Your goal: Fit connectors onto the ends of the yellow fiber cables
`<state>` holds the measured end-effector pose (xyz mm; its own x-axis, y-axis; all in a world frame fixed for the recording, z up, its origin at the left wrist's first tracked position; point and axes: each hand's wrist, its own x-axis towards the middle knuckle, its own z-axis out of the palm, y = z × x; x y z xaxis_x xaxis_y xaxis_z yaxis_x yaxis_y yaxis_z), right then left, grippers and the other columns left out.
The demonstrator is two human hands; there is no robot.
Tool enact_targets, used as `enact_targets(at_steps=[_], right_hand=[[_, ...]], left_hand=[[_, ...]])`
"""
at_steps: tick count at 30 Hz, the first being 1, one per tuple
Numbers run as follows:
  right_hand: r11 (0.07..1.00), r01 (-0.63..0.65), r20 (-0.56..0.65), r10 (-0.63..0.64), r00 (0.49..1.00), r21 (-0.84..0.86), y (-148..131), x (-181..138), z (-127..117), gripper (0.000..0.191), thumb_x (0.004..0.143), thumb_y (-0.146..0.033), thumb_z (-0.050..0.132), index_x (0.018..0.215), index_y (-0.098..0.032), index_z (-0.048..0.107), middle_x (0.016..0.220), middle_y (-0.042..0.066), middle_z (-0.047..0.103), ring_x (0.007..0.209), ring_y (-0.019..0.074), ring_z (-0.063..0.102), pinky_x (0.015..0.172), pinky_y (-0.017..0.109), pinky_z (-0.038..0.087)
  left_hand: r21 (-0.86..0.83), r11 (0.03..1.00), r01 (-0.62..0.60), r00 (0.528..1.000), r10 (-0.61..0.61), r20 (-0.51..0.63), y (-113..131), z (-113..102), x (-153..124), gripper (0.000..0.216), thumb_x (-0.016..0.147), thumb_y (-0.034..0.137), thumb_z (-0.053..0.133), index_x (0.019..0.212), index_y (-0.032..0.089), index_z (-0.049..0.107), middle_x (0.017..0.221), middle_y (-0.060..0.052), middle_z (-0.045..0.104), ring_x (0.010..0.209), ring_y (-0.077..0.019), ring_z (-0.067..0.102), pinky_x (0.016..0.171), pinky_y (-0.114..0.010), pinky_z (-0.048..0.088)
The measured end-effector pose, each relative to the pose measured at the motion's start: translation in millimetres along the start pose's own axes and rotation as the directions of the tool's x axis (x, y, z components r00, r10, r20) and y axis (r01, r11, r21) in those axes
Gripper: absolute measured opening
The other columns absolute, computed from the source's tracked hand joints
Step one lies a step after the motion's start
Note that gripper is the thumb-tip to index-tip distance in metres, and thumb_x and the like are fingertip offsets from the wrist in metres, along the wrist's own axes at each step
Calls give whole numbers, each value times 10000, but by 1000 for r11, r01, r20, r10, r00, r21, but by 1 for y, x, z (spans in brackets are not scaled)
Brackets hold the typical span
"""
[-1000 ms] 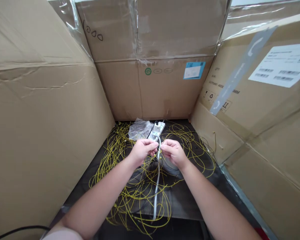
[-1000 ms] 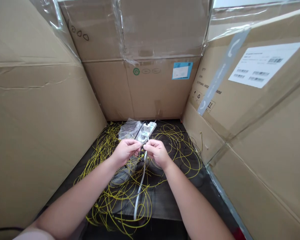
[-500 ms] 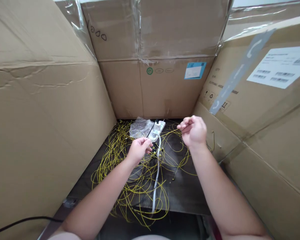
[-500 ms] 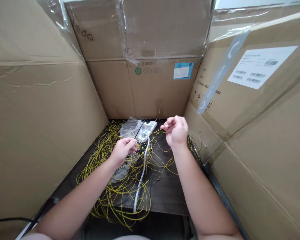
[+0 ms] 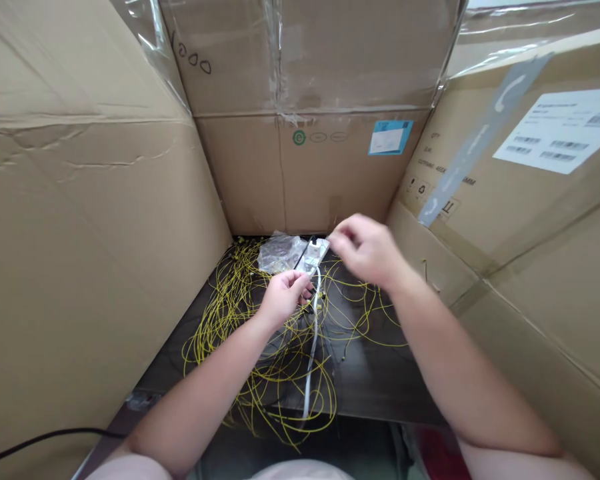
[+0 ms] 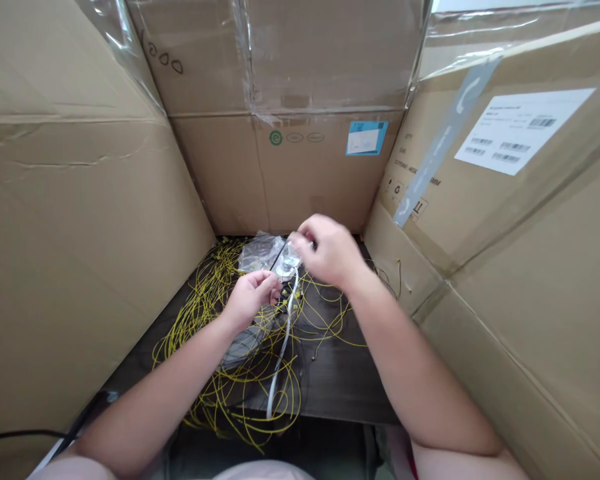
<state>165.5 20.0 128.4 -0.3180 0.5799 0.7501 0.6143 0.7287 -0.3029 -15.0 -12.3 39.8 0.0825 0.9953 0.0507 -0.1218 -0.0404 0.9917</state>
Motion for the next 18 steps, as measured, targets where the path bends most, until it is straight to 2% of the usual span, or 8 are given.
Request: enact_targets(at_steps=[1,3,5,7,10,13,15,18], right_hand=[[1000,13,209,-13,978,4,-4,-8,12,186,809,-351,549,837,-168,567,799,40,568,721,138,513,645,261,374],[998,3,439,-32,898,67,-8,-21,30,197,845,-343,498,840,-174,599,807,39,602,711,131,529,635,246,371],[993,-45,511,-18,859,110,-6,-28,40,251,889,-297,418,792,-179,616,735,22,615,647,111,527,609,230,361],[995,-60,501,14,865,76,-1,-29,40,274,888,-275,415,742,-178,625,657,14,606,588,104,511,579,225,344],[998,-35,386,54,921,-57,10,-23,32,240,847,-284,481,691,-170,624,628,23,597,570,115,504,560,238,325],[987,-126,100,136,986,-97,27,-12,20,255,844,-300,482,668,-161,605,621,27,582,562,120,497,552,247,329],[968,-238,-144,226,963,-77,43,-5,12,284,839,-315,485,620,-158,572,574,18,539,534,119,470,527,249,322],[930,-364,-378,318,870,-55,66,4,0,281,843,-310,468,621,-163,558,551,12,504,530,128,456,519,259,323]], left_hand=[[-14,999,-32,999,32,19,4,3,1,251,718,363,630,718,115,590,636,-12,579,529,-83,514,485,-198,421],[-43,996,-79,996,80,26,10,7,3,238,712,347,642,744,116,598,603,1,563,523,-80,506,495,-198,425],[-57,994,-98,995,98,10,13,10,5,234,714,338,642,758,111,607,605,-1,562,537,-82,505,498,-197,428],[-49,994,-97,995,97,-5,12,10,8,238,724,340,633,765,106,617,649,-17,583,566,-85,513,506,-197,434],[-45,994,-103,994,102,-42,6,9,12,227,722,334,634,752,109,618,679,-27,597,588,-87,522,520,-200,444],[-83,995,-61,993,52,-110,-2,7,19,222,708,326,639,689,108,604,657,-28,591,583,-92,532,532,-216,461],[-129,992,-4,991,-14,-134,-7,5,24,225,700,323,640,662,106,596,647,-32,591,580,-96,542,545,-231,475],[-168,985,42,989,-64,-130,-13,2,28,222,689,314,651,645,104,594,645,-40,595,584,-102,554,556,-243,488]])
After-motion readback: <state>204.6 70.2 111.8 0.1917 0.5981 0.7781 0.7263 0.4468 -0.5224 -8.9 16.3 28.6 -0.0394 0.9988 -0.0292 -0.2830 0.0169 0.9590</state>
